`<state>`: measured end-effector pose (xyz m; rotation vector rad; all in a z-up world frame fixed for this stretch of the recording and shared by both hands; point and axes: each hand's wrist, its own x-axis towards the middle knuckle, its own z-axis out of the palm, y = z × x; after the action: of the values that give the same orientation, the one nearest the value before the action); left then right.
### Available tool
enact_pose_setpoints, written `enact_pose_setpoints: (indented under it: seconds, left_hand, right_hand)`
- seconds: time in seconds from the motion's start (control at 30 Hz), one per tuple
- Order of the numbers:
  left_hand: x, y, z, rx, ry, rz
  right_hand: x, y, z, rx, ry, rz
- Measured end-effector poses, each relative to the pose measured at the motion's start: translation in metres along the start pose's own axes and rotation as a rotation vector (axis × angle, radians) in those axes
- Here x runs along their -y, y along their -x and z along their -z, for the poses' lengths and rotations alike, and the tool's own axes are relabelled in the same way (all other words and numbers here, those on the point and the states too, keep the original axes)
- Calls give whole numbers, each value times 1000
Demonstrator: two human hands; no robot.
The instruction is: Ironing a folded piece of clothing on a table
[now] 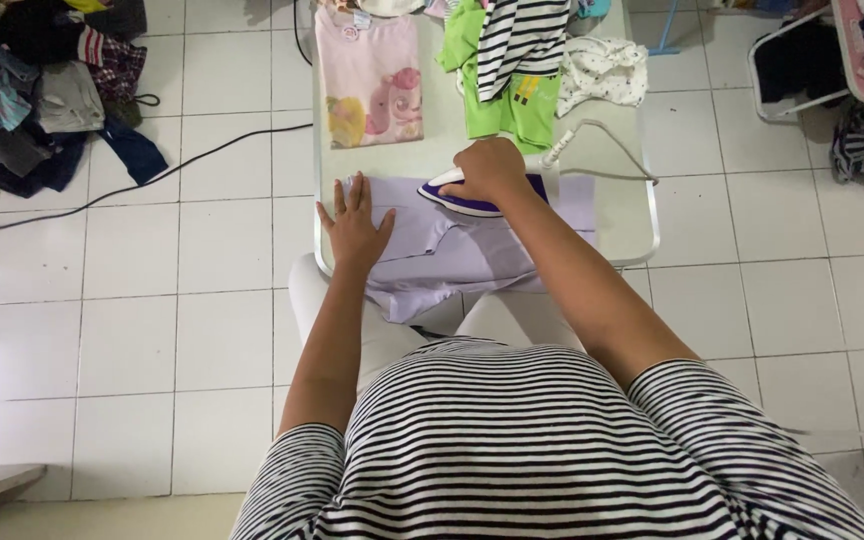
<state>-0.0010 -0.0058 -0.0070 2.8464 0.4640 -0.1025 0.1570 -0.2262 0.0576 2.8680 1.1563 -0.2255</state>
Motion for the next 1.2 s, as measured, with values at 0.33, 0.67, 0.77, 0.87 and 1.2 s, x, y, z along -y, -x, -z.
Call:
enact_pose_setpoints:
  seconds: [0.33,0.67,0.77,0.87,1.2]
  left_hand:
    - [1,-2,0,23,-19,-3]
    - [2,-5,9,117,18,-18]
    - [4,-7,0,150,-69,-6]
    - [-4,-2,8,22,44,-87]
    - [-106,-9,-32,197,-65,-366]
  right_hand:
    - [-3,6,-8,54,0,-4]
    - [-56,22,29,181,-114,-256]
    - [-107,49,20,86,-137,-360]
    - [-142,76,3,-69,10,-278]
    - [-88,77,-12,117,91,-171]
